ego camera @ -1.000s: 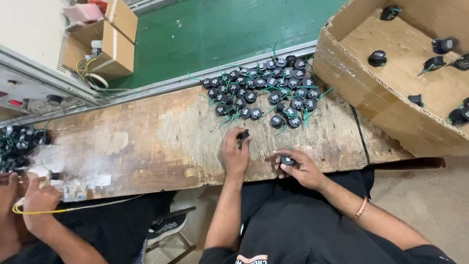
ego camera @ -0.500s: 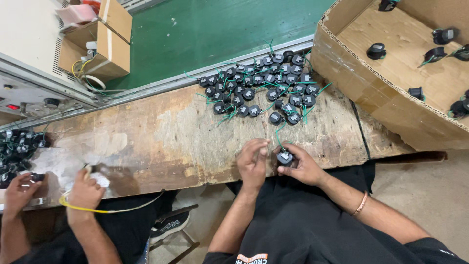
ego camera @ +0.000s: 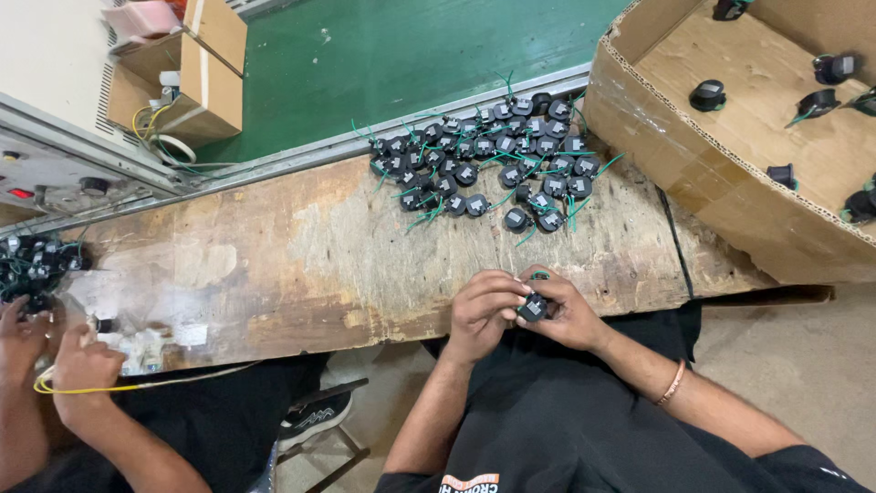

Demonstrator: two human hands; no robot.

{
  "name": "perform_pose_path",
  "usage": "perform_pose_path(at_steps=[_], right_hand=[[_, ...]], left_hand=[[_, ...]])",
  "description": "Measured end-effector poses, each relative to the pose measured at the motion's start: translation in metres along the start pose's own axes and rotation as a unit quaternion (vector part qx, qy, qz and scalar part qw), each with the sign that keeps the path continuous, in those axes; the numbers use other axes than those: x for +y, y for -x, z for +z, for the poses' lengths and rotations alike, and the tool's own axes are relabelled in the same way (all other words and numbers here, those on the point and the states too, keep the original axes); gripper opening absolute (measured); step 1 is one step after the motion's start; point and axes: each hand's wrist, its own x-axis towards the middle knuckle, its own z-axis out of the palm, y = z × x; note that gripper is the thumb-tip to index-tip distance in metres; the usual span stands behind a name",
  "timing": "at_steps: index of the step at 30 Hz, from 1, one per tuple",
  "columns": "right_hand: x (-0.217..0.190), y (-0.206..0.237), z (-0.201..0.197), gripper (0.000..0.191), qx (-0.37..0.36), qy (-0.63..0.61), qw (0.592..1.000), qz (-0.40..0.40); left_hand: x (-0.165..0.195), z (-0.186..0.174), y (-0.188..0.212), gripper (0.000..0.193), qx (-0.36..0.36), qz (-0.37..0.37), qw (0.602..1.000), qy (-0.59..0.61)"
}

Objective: The person picks black plug components with green wires from a wooden workbench, manipulates each one in their hands, and places finished units into a large cardboard box beside the bench, repeating this cycle continuously. A coworker at the left of the bench performs similar handling of the same components.

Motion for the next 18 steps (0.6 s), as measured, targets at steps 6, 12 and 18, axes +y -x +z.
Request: perform_pose_path(at_steps=[6, 12, 18], right_hand=[[-0.006, -0.003, 0.010, 0.034, 0.058, 0.046, 0.997, -0.009], [-0.009, -0.003, 0.014, 0.037, 0.045, 0.167, 0.984, -0.036], [0.004, 0.001, 0.016, 0.036, 0.065, 0.155, 0.985, -0.033]], left_hand=[[0.004, 0.005, 0.004, 0.023, 0.021, -0.032, 0.995, -0.088], [-0.007, 0.018, 0.018, 0.022, 0.081, -0.144, 0.985, -0.037], [-0.011, 0.016, 0.021, 0.019, 0.079, -0.144, 0.986, 0.032]])
